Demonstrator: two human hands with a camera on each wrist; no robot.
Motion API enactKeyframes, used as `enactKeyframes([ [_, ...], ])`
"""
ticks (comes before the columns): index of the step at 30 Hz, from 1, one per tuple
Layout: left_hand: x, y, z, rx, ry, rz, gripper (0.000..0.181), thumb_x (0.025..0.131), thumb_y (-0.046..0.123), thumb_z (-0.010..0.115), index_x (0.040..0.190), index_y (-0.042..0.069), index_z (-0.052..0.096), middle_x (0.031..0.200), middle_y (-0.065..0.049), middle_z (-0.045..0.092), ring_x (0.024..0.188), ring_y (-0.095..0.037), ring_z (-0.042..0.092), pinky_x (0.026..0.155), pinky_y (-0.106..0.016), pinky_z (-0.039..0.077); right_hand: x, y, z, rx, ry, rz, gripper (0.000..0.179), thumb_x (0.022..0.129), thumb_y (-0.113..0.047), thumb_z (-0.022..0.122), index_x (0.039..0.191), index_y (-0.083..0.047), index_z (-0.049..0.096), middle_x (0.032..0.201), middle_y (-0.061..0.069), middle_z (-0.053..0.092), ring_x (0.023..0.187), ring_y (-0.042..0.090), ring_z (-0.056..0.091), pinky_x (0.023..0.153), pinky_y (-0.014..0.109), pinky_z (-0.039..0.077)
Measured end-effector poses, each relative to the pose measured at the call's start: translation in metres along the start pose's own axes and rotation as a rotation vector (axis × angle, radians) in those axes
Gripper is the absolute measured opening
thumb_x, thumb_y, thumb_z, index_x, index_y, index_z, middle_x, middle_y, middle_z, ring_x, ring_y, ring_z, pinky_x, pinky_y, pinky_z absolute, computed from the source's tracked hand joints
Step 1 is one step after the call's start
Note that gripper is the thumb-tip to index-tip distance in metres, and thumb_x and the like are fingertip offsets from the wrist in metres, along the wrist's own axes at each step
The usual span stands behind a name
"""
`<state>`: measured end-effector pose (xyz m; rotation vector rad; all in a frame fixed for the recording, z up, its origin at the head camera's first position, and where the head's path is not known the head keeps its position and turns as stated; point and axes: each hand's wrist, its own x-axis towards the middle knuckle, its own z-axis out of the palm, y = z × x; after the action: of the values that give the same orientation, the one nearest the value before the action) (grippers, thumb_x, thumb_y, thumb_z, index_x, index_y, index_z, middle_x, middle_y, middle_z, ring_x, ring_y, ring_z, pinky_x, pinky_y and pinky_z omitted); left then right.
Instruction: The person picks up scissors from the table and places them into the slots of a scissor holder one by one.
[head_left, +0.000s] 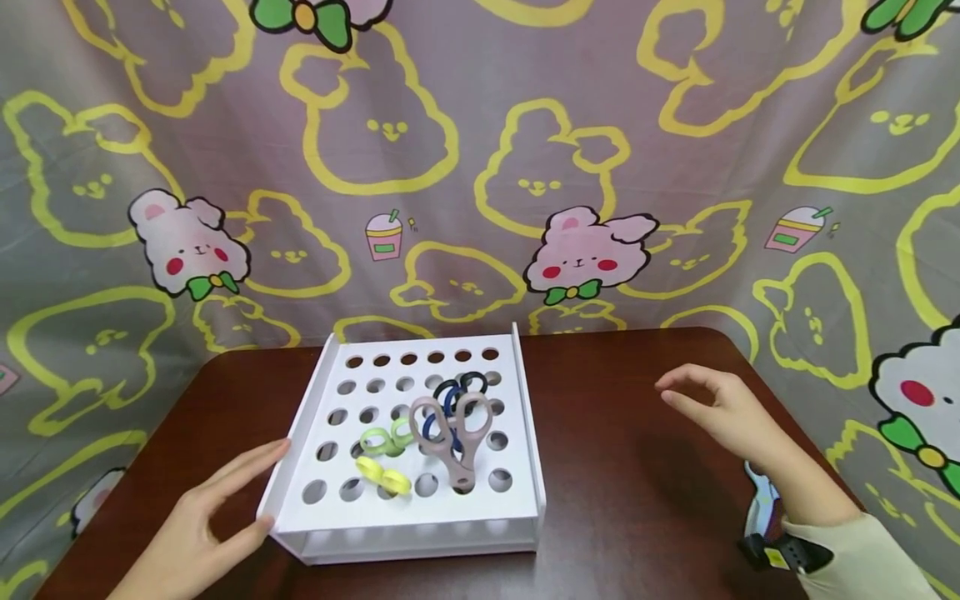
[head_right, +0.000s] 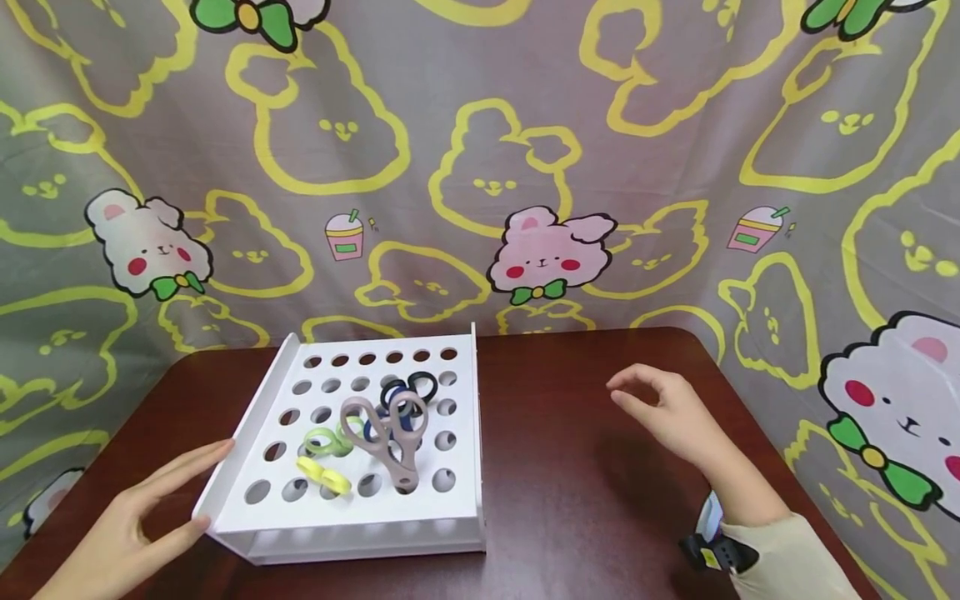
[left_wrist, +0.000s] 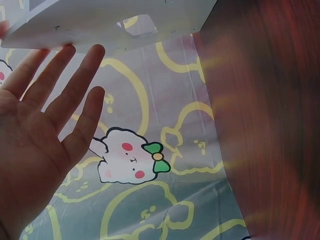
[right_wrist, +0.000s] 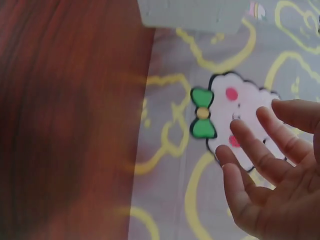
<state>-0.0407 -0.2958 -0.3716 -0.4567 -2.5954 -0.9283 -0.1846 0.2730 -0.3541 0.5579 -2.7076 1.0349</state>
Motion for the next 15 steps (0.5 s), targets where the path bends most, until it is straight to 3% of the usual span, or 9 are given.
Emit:
enactKeyframes([
  [7,-0.002,-0.001,0.001,-0.004,0.007,0.011,0.073,0.073,0.001,0.082,0.14,0.017,0.057,0.142,0.022,0.049,0.129,0.015,0.038,0.099,0.0,0.024,-0.021,0.026,-0.007,-0.104,-0.018,0.058,0.011,0.093,-0.019,0.069,0.103,-0.015,0.07,0.104,0.007,0.07,0.073,-0.001,0.047,0.058,0.024,0.039],
  [10,-0.001,-0.002,0.001,-0.006,0.002,0.0,0.074,0.074,0.001,0.082,0.141,0.019,0.056,0.142,0.023,0.048,0.129,0.015,0.038,0.098,0.0,0.024,-0.03,0.035,-0.008,-0.143,-0.035,0.087,0.01,0.093,-0.021,0.069,0.102,-0.016,0.069,0.103,0.006,0.071,0.074,0.0,0.047,0.059,0.024,0.038],
  [15,0.0,-0.001,0.001,-0.006,-0.003,-0.011,0.074,0.074,0.001,0.081,0.142,0.02,0.056,0.142,0.023,0.048,0.128,0.016,0.038,0.098,0.0,0.024,-0.043,0.051,-0.011,-0.194,-0.074,0.164,0.014,0.094,-0.021,0.068,0.104,-0.012,0.069,0.099,0.006,0.069,0.059,0.003,0.039,0.055,0.025,0.034],
])
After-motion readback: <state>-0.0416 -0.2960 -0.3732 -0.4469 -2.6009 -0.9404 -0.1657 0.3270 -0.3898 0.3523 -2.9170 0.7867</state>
